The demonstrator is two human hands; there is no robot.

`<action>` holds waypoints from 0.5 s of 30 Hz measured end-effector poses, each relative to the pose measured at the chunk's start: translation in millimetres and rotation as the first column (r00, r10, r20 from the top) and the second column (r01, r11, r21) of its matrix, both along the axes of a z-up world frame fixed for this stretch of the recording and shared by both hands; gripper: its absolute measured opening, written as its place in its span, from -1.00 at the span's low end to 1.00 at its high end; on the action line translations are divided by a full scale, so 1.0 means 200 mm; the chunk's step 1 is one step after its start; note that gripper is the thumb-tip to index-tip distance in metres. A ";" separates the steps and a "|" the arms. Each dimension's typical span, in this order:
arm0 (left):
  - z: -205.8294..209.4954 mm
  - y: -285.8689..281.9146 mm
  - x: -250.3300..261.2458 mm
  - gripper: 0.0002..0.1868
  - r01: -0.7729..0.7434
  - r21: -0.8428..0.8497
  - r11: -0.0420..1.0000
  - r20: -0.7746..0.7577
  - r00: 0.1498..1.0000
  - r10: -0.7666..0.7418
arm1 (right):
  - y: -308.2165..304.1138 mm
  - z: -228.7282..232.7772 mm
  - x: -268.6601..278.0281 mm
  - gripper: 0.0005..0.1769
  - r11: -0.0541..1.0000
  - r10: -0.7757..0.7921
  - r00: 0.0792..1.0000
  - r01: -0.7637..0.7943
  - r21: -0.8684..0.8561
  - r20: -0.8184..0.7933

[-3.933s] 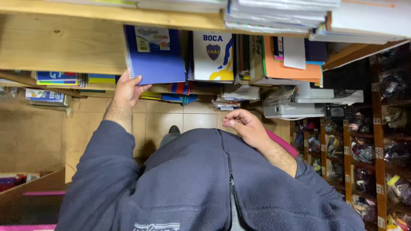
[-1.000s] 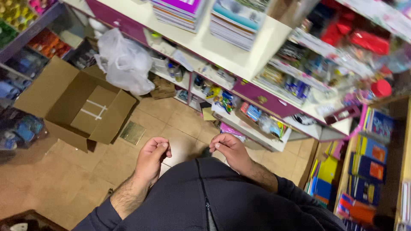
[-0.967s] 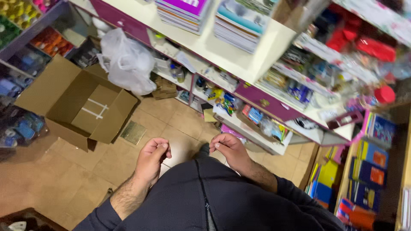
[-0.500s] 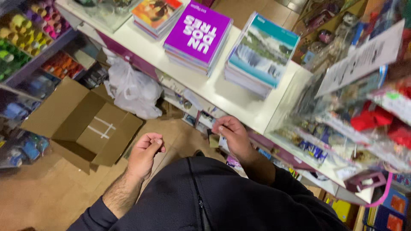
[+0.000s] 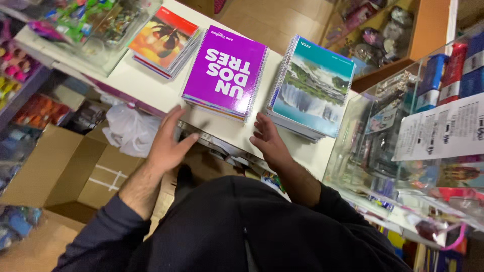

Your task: The person picks up notebooks one at a time from a counter, flips through the pages by hand, and places them onto a shelf with other notebooks.

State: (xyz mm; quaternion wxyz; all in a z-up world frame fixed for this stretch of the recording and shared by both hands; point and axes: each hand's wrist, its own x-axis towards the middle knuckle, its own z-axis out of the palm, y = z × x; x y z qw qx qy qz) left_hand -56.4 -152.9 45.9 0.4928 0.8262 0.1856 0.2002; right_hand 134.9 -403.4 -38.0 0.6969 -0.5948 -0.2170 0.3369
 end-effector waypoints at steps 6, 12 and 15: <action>-0.10 0.33 0.28 -0.34 0.286 0.222 0.932 -0.162 0.953 -0.255 | 0.22 0.15 -0.07 -0.11 0.974 -0.210 0.977 0.205 -0.098 -0.043; -0.23 0.53 0.32 -0.36 0.453 0.202 0.868 -0.004 0.887 -0.462 | 0.34 -0.20 -0.01 -0.32 0.742 -0.656 0.746 0.665 0.081 -0.116; -0.21 0.61 0.32 -0.37 0.626 0.169 0.762 0.016 0.771 -0.637 | 0.63 0.33 -0.16 -0.44 0.668 -0.629 0.721 0.692 0.272 -0.291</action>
